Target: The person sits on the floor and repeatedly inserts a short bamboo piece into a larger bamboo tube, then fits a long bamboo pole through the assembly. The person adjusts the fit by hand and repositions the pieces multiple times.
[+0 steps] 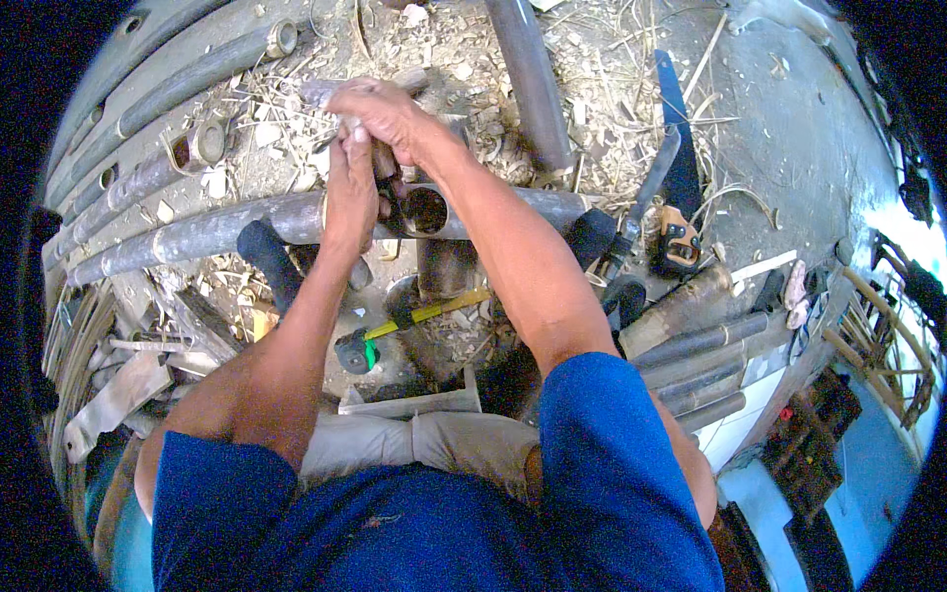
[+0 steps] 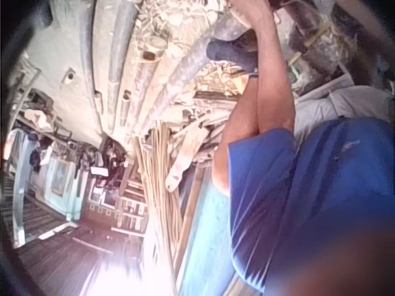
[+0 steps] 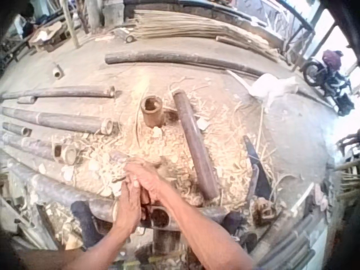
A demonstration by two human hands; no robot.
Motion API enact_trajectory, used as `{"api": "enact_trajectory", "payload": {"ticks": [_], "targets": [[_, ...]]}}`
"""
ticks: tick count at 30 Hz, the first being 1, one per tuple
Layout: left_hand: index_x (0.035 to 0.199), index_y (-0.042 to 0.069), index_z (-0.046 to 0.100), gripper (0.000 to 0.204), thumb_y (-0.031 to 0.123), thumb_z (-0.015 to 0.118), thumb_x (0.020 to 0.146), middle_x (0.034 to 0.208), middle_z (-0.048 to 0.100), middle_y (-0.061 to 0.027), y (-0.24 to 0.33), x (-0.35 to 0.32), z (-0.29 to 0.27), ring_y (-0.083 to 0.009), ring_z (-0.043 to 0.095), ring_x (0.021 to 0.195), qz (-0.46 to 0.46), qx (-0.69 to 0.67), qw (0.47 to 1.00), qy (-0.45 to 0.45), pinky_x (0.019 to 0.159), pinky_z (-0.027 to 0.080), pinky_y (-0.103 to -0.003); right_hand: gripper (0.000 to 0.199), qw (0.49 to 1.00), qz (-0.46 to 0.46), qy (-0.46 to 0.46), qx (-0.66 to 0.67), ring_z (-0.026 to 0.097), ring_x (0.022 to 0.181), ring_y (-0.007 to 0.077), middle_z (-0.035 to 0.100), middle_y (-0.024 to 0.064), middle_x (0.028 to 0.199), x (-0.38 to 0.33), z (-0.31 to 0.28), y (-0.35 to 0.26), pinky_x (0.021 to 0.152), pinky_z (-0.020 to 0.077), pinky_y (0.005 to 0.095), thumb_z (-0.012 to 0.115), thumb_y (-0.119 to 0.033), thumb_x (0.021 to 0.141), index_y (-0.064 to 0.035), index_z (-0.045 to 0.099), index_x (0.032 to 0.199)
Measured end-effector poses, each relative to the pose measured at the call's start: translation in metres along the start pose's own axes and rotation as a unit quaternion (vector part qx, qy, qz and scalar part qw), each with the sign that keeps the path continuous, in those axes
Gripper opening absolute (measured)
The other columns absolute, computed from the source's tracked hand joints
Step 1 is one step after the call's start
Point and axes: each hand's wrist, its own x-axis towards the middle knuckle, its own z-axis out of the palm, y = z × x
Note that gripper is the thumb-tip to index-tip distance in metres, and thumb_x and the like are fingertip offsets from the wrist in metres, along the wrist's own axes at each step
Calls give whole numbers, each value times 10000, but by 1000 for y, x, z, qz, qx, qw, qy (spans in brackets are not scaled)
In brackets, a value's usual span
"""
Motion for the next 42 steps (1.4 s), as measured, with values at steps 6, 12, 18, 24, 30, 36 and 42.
{"api": "enact_trajectory", "payload": {"ticks": [6, 12, 18, 24, 30, 36, 42], "targets": [[1502, -9, 316, 714, 578, 382, 1102, 1202, 562, -164, -38, -37, -3, -183, 599, 947, 52, 10, 980, 190, 625, 520, -312, 422, 977, 39, -138, -156, 650, 729, 128, 696, 49, 834, 4, 39, 24, 652, 527, 286, 830, -359, 804, -91, 703, 1104], [1516, -45, 299, 711, 540, 356, 1116, 1111, 632, -187, -53, -47, 8, -206, 664, 804, 17, -85, 967, 238, 598, 531, -354, 407, 950, 58, -189, -241, 607, 762, 154, 693, 45, 844, 1, 53, 31, 708, 520, 321, 814, -355, 806, -52, 733, 1064], [1006, 51, 601, 574, 526, 299, 1122, 823, 651, -71, 4, 26, 32, -193, 625, 674, -36, -8, 989, -146, 583, 491, -359, 351, 951, -55, 221, -210, 607, 712, 157, 672, 78, 883, -17, -37, -15, 614, 515, 329, 742, -241, 901, 16, 686, 1134], [978, 16, 577, 639, 587, 324, 1109, 761, 613, -63, -12, 37, 51, -149, 572, 590, -1, -16, 948, -318, 569, 483, -314, 410, 886, -108, 444, -76, 580, 651, 169, 621, 70, 811, -67, -49, -2, 561, 499, 368, 702, -297, 957, 13, 601, 1205], [1417, 30, 519, 604, 538, 403, 1112, 803, 604, -47, -7, 26, 53, -124, 555, 612, 11, 6, 906, -424, 593, 491, -290, 433, 814, -191, 545, -56, 593, 696, 175, 610, 75, 837, -103, -45, 12, 594, 502, 338, 666, -315, 993, 17, 539, 1239], [1451, 87, 541, 620, 572, 497, 1068, 842, 626, -39, 0, 10, 41, -127, 575, 660, 27, 75, 872, -484, 622, 494, -304, 436, 771, -269, 577, -1, 586, 785, 154, 599, 84, 929, -141, -26, 42, 653, 498, 318, 651, -295, 1008, 26, 500, 1261], [1453, 57, 550, 678, 585, 569, 1028, 963, 684, -100, 8, 20, 38, -168, 624, 726, 11, 154, 829, -538, 689, 530, -319, 373, 780, -317, 526, 119, 589, 819, 166, 612, 85, 937, -152, -10, 46, 740, 508, 328, 647, -229, 1023, -11, 521, 1299]]}}
